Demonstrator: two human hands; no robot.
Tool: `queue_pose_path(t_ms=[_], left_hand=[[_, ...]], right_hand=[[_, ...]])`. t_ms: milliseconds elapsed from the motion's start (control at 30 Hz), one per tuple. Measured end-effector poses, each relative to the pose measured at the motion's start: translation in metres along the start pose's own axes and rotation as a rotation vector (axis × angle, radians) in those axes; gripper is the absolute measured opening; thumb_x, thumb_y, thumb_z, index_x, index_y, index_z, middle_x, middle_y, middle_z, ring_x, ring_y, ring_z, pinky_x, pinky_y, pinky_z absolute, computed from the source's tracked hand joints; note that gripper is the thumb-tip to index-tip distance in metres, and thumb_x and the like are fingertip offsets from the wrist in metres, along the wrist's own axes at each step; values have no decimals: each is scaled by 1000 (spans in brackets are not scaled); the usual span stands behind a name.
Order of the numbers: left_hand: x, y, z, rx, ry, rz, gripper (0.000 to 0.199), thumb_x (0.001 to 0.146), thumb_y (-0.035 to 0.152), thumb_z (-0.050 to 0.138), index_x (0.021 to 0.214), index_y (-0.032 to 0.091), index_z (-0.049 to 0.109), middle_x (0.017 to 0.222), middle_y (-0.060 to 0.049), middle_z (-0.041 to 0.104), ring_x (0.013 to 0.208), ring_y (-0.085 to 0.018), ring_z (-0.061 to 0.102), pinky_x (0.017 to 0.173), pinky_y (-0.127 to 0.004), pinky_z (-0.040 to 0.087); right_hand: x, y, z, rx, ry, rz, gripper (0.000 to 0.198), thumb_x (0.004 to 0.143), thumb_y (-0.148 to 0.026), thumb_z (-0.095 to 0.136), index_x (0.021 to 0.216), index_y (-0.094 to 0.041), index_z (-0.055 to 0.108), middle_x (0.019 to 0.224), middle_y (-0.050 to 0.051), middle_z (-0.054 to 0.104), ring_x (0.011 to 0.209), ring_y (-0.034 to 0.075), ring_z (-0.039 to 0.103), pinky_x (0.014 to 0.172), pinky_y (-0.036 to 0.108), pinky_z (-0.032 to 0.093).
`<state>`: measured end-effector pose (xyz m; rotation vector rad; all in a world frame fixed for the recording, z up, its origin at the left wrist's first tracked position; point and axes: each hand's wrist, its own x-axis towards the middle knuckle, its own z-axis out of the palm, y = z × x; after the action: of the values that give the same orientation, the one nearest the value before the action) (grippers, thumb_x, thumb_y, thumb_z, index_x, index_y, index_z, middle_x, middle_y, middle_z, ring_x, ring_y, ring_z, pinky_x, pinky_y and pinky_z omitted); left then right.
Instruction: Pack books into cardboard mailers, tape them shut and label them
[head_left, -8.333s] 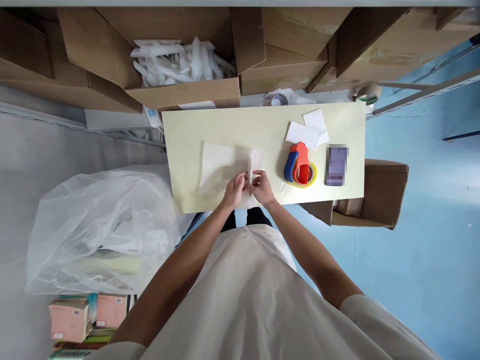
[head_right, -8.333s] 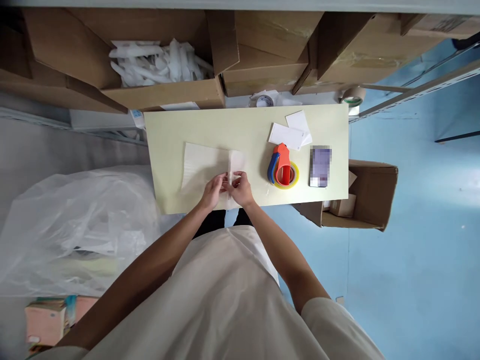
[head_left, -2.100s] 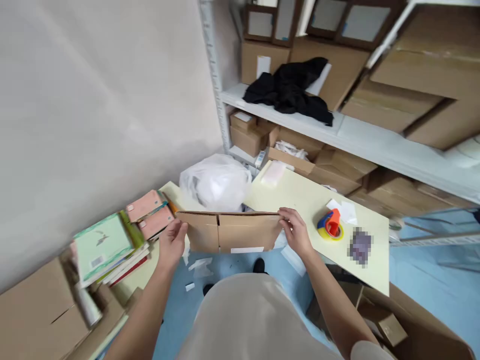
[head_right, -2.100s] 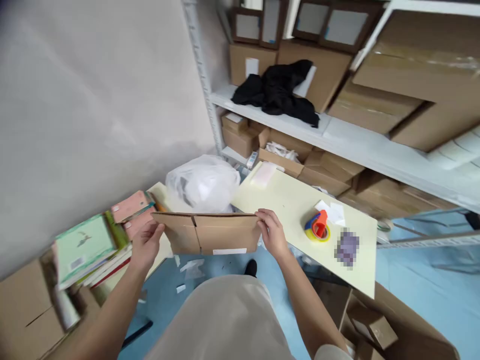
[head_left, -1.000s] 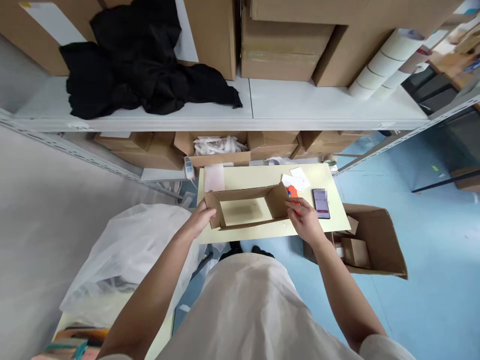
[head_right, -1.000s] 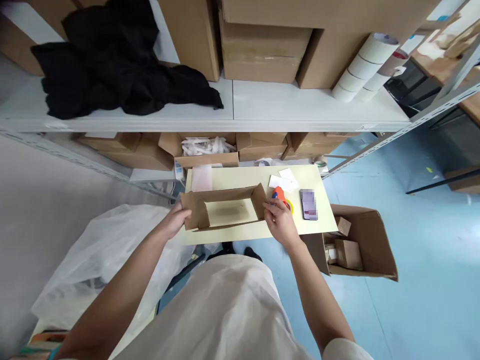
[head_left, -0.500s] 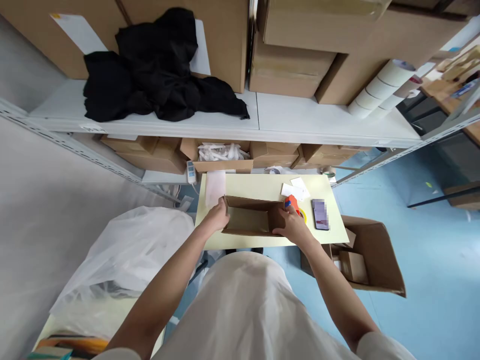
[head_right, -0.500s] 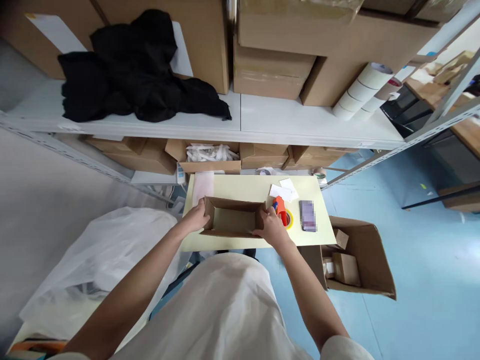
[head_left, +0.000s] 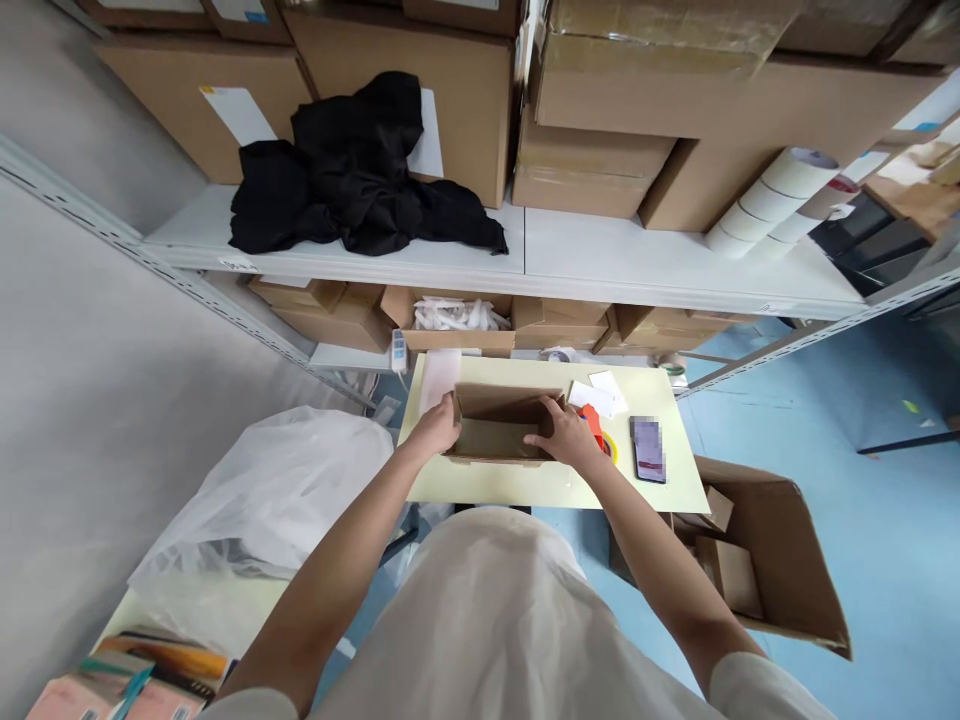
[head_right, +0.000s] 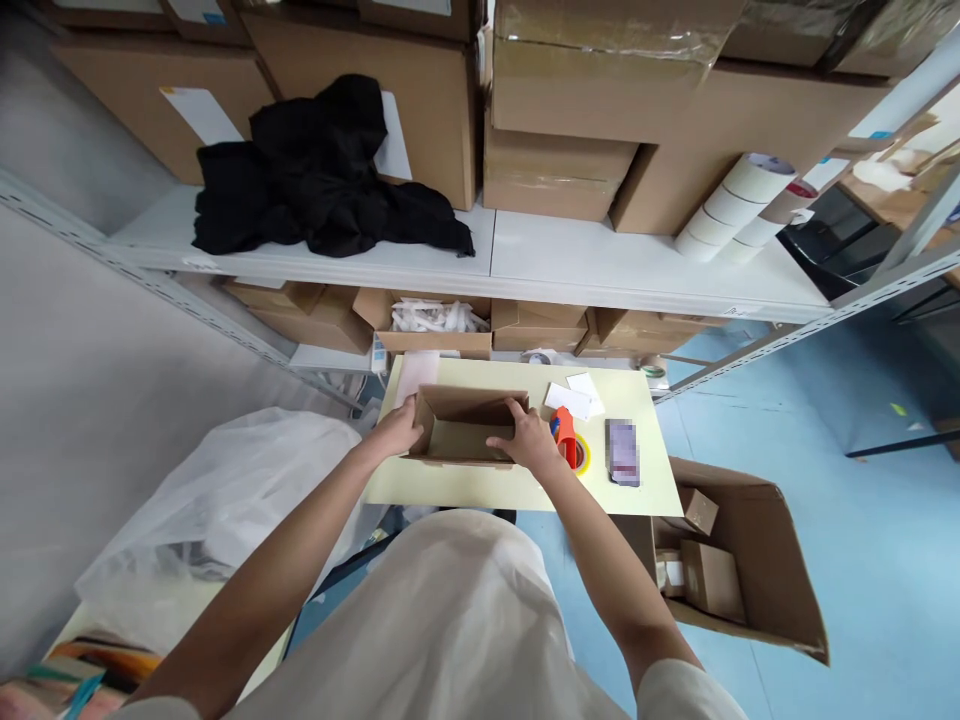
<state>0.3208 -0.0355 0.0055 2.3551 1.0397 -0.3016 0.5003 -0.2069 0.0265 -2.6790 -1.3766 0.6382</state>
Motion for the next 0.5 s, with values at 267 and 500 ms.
queue_pose_path(t_ms=[267, 500], left_hand=[[-11, 8, 18, -34, -106, 41, 80, 87, 60, 31, 150, 15, 11, 155, -20, -5, 138, -36, 26, 104, -41, 33], [-2, -18, 16, -92, -158, 117, 76, 86, 62, 33, 148, 19, 22, 155, -16, -10, 141, -31, 19, 110, -39, 25]], right_hand=[[1, -10, -5, -64, -101, -47, 103, 76, -61, 60, 150, -23, 0, 132, 26, 43, 105, 37, 59, 84, 40, 40], [-9, 23, -3, 157, -212, -264, 97, 85, -60, 45, 145, -23, -22, 154, 25, 7, 125, 34, 47, 93, 42, 39]])
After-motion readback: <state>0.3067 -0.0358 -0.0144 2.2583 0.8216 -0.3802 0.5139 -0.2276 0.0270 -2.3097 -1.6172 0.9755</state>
